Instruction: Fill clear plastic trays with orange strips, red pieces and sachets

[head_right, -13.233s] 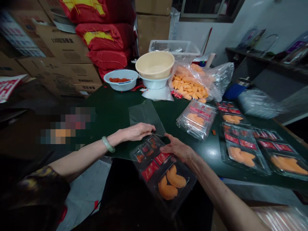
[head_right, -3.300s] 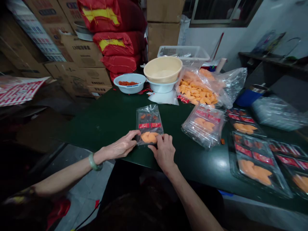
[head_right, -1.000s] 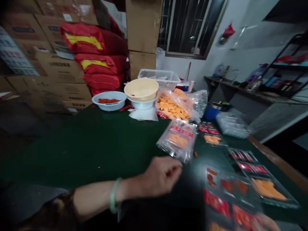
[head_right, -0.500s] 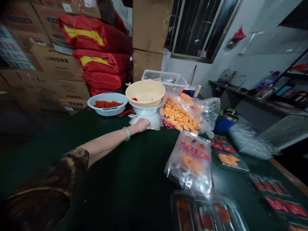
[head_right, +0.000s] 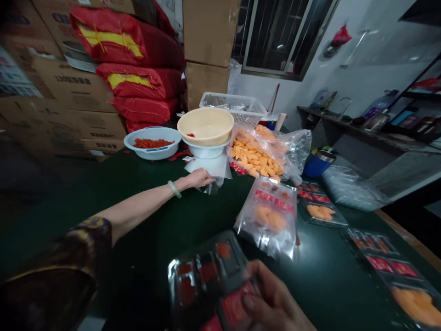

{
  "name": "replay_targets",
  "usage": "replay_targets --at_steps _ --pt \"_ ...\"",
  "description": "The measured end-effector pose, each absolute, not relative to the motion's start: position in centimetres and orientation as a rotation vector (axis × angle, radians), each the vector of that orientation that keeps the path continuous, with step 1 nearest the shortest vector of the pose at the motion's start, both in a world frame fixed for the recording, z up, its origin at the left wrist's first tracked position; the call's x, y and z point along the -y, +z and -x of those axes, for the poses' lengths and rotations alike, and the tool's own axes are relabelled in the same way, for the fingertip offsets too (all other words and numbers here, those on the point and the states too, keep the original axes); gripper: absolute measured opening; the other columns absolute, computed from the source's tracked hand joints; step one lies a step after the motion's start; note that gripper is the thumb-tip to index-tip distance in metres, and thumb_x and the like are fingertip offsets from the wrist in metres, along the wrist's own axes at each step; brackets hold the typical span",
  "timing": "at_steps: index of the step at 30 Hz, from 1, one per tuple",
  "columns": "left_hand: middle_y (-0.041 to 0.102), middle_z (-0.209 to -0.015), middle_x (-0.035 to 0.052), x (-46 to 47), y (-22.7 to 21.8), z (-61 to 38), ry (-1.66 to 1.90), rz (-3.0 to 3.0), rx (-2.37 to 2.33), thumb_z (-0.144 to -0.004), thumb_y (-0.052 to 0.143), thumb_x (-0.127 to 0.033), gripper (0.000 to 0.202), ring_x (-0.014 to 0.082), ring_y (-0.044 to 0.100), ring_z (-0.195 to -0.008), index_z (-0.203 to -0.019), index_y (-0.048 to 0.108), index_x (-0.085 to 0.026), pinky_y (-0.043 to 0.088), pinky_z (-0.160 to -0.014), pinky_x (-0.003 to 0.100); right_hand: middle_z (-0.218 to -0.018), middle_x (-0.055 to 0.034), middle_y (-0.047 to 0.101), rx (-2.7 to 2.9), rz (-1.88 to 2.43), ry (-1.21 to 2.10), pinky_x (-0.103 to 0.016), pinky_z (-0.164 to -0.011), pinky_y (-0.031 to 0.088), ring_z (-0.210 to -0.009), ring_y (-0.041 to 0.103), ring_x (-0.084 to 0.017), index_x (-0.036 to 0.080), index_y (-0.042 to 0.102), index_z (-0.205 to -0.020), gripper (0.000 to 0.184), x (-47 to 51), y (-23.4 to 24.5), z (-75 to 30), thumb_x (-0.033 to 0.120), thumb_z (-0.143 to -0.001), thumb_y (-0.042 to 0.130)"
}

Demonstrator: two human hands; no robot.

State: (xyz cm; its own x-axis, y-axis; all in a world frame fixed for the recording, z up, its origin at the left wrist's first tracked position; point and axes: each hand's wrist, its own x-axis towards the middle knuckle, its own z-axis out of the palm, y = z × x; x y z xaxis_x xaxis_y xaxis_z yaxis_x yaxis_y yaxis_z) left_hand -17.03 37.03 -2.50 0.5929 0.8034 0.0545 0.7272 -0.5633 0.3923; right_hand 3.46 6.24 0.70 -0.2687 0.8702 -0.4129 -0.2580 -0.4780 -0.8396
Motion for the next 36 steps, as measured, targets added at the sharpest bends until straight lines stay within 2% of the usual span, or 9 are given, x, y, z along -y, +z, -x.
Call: replay_targets --at_steps 9,15,18,20,23,27,30,33,36 --pt "0.045 -0.051 -0.0014 -19.7 -1.7 22.2 0.123 -2.523 -1.058 -0.073 0.058 -0.034 0.031 0.0116 0.044 -0.053 -0.050 0.047 -0.017 0.028 -0.050 0.024 -0.063 0.0007 0.064 0.850 1.091 2.178 -0.019 -0.043 0.045 -0.048 0.063 -0.015 0.019 0.041 -0.092 0.043 -7.2 -3.2 2.3 0.034 -0.065 0.072" --pt "0.055 -0.092 0.0063 -17.1 0.4 24.2 0.250 -2.723 -0.651 -0.073 0.054 -0.013 0.015 0.0164 0.051 -0.086 -0.059 0.049 -0.016 0.040 -0.074 0.026 -0.064 0.0013 0.064 0.814 1.189 2.036 -0.018 -0.042 0.044 -0.049 0.063 -0.014 0.020 0.044 -0.093 0.040 -4.6 -2.8 1.3 0.032 -0.067 0.071" --pt "0.054 -0.110 0.0095 -16.4 1.2 23.6 0.264 -2.684 -0.454 -0.075 0.046 -0.004 0.016 0.0183 0.051 -0.101 -0.072 0.056 -0.016 0.041 -0.084 0.029 -0.064 0.0010 0.065 0.770 1.238 1.943 -0.020 -0.043 0.046 -0.050 0.064 -0.015 0.020 0.039 -0.117 0.063 -4.0 -2.7 1.0 0.031 -0.065 0.073" --pt "0.055 -0.114 0.0098 -15.9 1.5 22.9 0.277 -2.610 -0.354 -0.076 0.042 -0.002 0.023 0.0175 0.051 -0.105 -0.080 0.059 -0.017 0.041 -0.087 0.028 -0.062 0.0023 0.065 0.741 1.259 1.895 -0.021 -0.043 0.047 -0.049 0.063 -0.016 0.021 0.023 -0.135 0.089 -3.9 -2.6 1.1 0.029 -0.063 0.074" --pt "0.058 -0.112 0.0098 -15.3 2.1 22.0 0.289 -2.543 -0.256 -0.078 0.039 -0.001 0.026 0.0162 0.055 -0.102 -0.082 0.059 -0.017 0.042 -0.084 0.026 -0.060 0.0041 0.064 0.742 1.226 1.890 -0.021 -0.044 0.048 -0.051 0.064 -0.016 0.023 0.006 -0.142 0.103 -4.0 -2.5 1.2 0.026 -0.064 0.073" --pt "0.059 -0.109 0.0096 -14.1 2.3 22.2 0.252 -2.648 -0.259 -0.082 0.036 -0.005 0.025 0.0161 0.053 -0.103 -0.086 0.057 -0.017 0.042 -0.084 0.027 -0.065 0.0008 0.067 0.779 1.097 1.954 -0.020 -0.045 0.048 -0.051 0.064 -0.015 0.020 0.018 -0.141 0.093 -4.4 -2.6 1.1 0.022 -0.066 0.071" --pt "0.057 -0.108 0.0119 -13.2 1.2 23.4 0.405 -2.797 -0.727 -0.084 0.037 -0.012 0.020 0.0202 0.050 -0.104 -0.085 0.056 -0.016 0.039 -0.085 0.033 -0.066 -0.0018 0.068 0.746 1.062 1.953 -0.019 -0.044 0.048 -0.051 0.064 -0.015 0.017 0.027 -0.139 0.084 -4.3 -2.8 0.8 0.023 -0.067 0.071" --pt "0.058 -0.084 0.0095 -12.8 -0.7 24.6 0.537 -2.645 -1.352 -0.085 0.038 -0.019 0.018 0.0192 0.054 -0.080 -0.075 0.053 -0.016 0.040 -0.070 0.031 -0.065 -0.0015 0.068 0.666 1.070 1.903 -0.018 -0.045 0.048 -0.051 0.064 -0.014 0.019 0.027 -0.139 0.086 -4.1 -2.8 0.6 0.022 -0.066 0.072" --pt "0.051 -0.063 0.0016 -13.1 -2.3 25.0 0.524 -2.498 -1.436 -0.084 0.039 -0.020 0.019 0.0130 0.048 -0.057 -0.069 0.049 -0.017 0.035 -0.057 0.026 -0.064 -0.0004 0.068 0.616 1.084 1.857 -0.019 -0.044 0.048 -0.049 0.063 -0.014 0.022 0.027 -0.140 0.088 -3.9 -2.8 0.6 0.022 -0.065 0.074"
